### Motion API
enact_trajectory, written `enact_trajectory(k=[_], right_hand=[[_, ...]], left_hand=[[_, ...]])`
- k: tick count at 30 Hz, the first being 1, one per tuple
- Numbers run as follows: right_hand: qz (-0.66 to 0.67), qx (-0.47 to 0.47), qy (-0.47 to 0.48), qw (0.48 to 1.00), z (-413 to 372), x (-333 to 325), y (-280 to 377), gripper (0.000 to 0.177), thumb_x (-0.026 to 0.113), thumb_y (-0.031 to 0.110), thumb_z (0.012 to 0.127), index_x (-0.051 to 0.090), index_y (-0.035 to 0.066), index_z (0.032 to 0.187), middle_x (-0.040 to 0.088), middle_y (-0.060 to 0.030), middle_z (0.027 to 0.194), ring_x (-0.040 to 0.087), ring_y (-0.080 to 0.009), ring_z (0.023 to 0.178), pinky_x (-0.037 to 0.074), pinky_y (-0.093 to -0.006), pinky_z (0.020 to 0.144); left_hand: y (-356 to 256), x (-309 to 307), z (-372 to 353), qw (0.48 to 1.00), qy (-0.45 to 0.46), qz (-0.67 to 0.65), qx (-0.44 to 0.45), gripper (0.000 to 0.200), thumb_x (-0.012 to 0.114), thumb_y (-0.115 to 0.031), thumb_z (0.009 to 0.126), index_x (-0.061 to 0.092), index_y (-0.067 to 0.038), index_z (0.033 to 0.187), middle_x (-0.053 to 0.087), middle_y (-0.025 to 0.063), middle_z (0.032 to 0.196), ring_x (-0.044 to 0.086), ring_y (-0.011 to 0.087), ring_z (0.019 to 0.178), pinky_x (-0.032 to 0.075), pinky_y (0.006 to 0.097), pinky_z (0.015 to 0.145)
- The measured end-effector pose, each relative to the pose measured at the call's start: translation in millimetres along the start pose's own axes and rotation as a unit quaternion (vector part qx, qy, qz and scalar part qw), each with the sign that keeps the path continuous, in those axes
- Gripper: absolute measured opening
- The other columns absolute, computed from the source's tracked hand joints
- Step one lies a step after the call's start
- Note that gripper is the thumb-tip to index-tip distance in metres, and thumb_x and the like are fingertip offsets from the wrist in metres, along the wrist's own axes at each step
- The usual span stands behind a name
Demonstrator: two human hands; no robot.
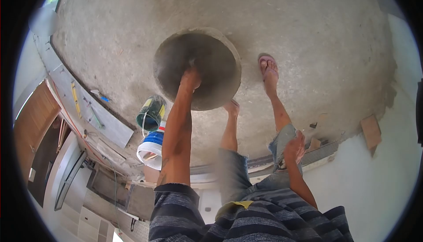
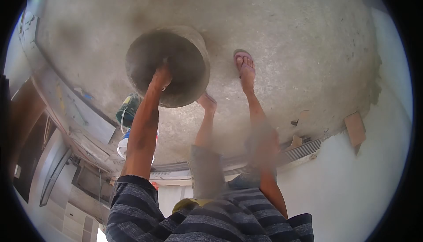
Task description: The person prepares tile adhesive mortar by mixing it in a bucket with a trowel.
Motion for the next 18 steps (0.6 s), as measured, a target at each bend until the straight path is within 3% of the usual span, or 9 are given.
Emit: enact_trajectory(k=[2,4,7,10,12,14,15,16,18], right_hand=[[-0.004,-0.007,-0.039,0.999,1.6,13.5,-10.6,0.035,0.045,0.005,0.084,0.049,0.008,0.119,0.054,-0.0133,0.113,0.053,-0.0344,0.103,0.043,-0.0460,0.083],[-0.007,0.010,-0.015,1.000,-3.2,12.1,-7.5,0.036,0.045,0.005,0.083,0.049,0.008,0.119,0.054,-0.0129,0.114,0.053,-0.0339,0.104,0.043,-0.0461,0.083],[-0.012,0.028,0.011,0.999,2.5,-1.5,0.0,0.036,0.045,0.006,0.083,0.048,0.008,0.119,0.053,-0.0125,0.115,0.052,-0.0334,0.106,0.043,-0.0469,0.084],[-0.018,-0.028,-0.072,0.997,10.6,40.4,-40.0,0.037,0.046,0.006,0.083,0.048,0.008,0.119,0.053,-0.0128,0.115,0.051,-0.0334,0.107,0.042,-0.0477,0.084],[-0.021,-0.026,-0.068,0.997,8.6,36.0,-32.8,0.036,0.047,0.006,0.083,0.048,0.008,0.119,0.053,-0.0134,0.114,0.051,-0.0337,0.107,0.042,-0.0482,0.083],[-0.024,-0.024,-0.065,0.997,6.8,28.1,-23.8,0.036,0.047,0.005,0.082,0.048,0.008,0.118,0.053,-0.0140,0.113,0.051,-0.0341,0.106,0.041,-0.0486,0.083],[-0.021,-0.028,-0.062,0.997,6.0,27.0,-22.1,0.035,0.047,0.005,0.082,0.047,0.008,0.117,0.053,-0.0143,0.112,0.051,-0.0343,0.106,0.041,-0.0488,0.083],[-0.019,-0.031,-0.060,0.998,5.3,25.9,-20.4,0.035,0.047,0.005,0.082,0.047,0.008,0.117,0.053,-0.0146,0.112,0.051,-0.0345,0.106,0.040,-0.0491,0.083],[-0.005,-0.059,-0.064,0.996,1.9,22.1,-19.6,0.034,0.047,0.004,0.082,0.047,0.008,0.116,0.053,-0.0151,0.111,0.051,-0.0349,0.105,0.039,-0.0496,0.082]], left_hand=[[6.6,12.0,-3.7,0.999,0.048,0.011,0.004,0.022,0.053,-0.011,0.078,0.062,0.000,0.096,0.061,0.0248,0.100,0.062,0.0384,0.091,0.051,0.0428,0.080],[-1.9,13.6,-15.4,0.995,0.096,0.038,0.000,0.019,0.053,-0.011,0.078,0.064,-0.002,0.090,0.062,0.0251,0.094,0.063,0.0356,0.089,0.051,0.0423,0.078],[-9.6,33.4,-19.7,0.987,0.127,0.064,0.078,0.017,0.053,-0.011,0.076,0.065,0.000,0.083,0.063,0.0250,0.085,0.064,0.0351,0.085,0.051,0.0439,0.075],[-19.6,49.3,-28.1,0.985,0.099,0.050,0.134,0.018,0.053,-0.011,0.077,0.064,0.003,0.081,0.064,0.0230,0.078,0.066,0.0317,0.077,0.052,0.0401,0.068],[-24.4,49.0,-38.7,0.983,0.089,-0.148,0.069,0.017,0.050,-0.009,0.080,0.059,0.002,0.089,0.063,0.0210,0.081,0.065,0.0328,0.073,0.053,0.0396,0.062],[-32.5,50.6,-43.5,0.890,0.080,-0.438,-0.096,0.018,0.047,-0.008,0.083,0.053,0.003,0.095,0.060,0.0196,0.082,0.062,0.0317,0.068,0.052,0.0375,0.055],[-41.5,50.5,-46.9,0.761,0.073,-0.606,-0.219,0.019,0.044,-0.009,0.085,0.050,0.004,0.098,0.058,0.0191,0.082,0.061,0.0302,0.065,0.051,0.0356,0.051],[-51.6,53.1,-51.5,0.586,0.062,-0.738,-0.328,0.019,0.042,-0.010,0.087,0.047,0.004,0.100,0.055,0.0187,0.082,0.059,0.0286,0.061,0.051,0.0338,0.047],[-64.2,54.0,-50.9,0.463,0.033,-0.797,-0.385,0.017,0.041,-0.008,0.086,0.048,0.006,0.093,0.051,0.0140,0.077,0.055,0.0260,0.060,0.049,0.0336,0.049]])
Point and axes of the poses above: each hand's wrist, its own z-axis towards the middle knuckle, its own x-axis out of the palm, y = z × x, the point moved 5 cm from there along z, towards the middle knuckle
